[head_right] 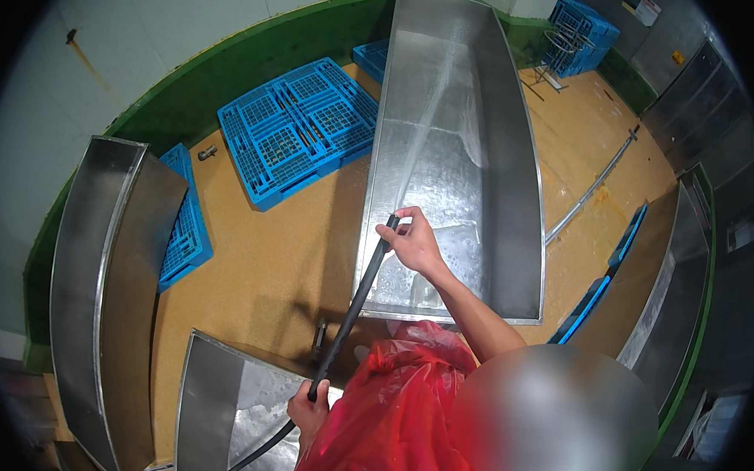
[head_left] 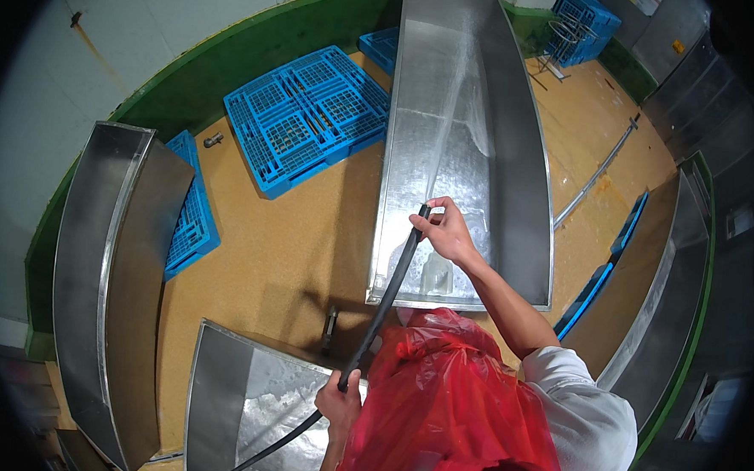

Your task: The person pours a white granular substance from a plastic bag into a stainless steel tray, then uses a hose to rinse the tray and the surrounding floor area. The person repeats the pouring and rinsing process on a second tray.

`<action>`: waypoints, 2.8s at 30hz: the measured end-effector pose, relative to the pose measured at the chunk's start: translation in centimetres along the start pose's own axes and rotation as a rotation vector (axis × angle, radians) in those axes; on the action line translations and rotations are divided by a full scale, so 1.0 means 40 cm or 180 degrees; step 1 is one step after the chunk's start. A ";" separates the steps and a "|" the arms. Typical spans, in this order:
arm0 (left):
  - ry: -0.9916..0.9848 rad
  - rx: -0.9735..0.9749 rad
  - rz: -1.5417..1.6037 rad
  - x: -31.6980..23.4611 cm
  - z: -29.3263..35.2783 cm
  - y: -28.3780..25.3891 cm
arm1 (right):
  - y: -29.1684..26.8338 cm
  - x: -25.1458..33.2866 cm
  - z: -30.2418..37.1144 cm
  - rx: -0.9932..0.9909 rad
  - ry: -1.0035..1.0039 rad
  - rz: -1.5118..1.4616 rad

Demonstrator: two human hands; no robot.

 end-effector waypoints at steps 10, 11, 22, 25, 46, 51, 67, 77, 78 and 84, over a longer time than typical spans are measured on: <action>-0.0149 0.0041 -0.0147 -0.007 -0.006 0.007 | 0.002 -0.117 -0.038 0.0049 0.0270 -0.0113; -0.0160 0.0051 -0.0193 -0.004 -0.006 0.009 | 0.003 -0.130 -0.043 0.0065 0.0305 -0.0123; -0.0268 0.0178 -0.0649 0.018 -0.002 0.007 | 0.030 -0.298 -0.047 0.0204 0.0992 -0.0558; -0.0297 0.0195 -0.0657 0.027 0.004 0.010 | 0.035 -0.327 -0.035 0.0239 0.1227 -0.0550; -0.0302 0.0088 -0.0782 0.008 0.031 0.011 | 0.099 -0.361 -0.098 0.0760 0.1096 0.0881; -0.0273 0.0021 -0.0586 -0.005 0.079 0.025 | 0.135 -0.300 -0.089 0.0531 0.0784 0.1696; -0.0281 -0.0447 -0.0721 -0.085 0.469 0.234 | -0.083 -0.373 0.122 0.0609 0.0122 0.0852; -0.0328 -0.0683 -0.0883 -0.109 0.744 0.409 | -0.321 -0.430 0.304 0.0598 -0.0068 0.0468; -0.0286 -0.0725 -0.0900 -0.114 0.770 0.419 | -0.336 -0.423 0.322 0.0598 -0.0086 0.0471; -0.0262 -0.0826 -0.0871 -0.115 0.865 0.454 | -0.386 -0.386 0.397 0.0535 -0.0083 0.0410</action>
Point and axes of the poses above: each hand's wrist, its own z-axis away from the middle knuckle, its own y-axis out of the palm, x = y × z, the point moved 1 cm from there along -z, towards the middle knuckle, and after that the axes turned 4 degrees about -y, right-handed, at the moved point
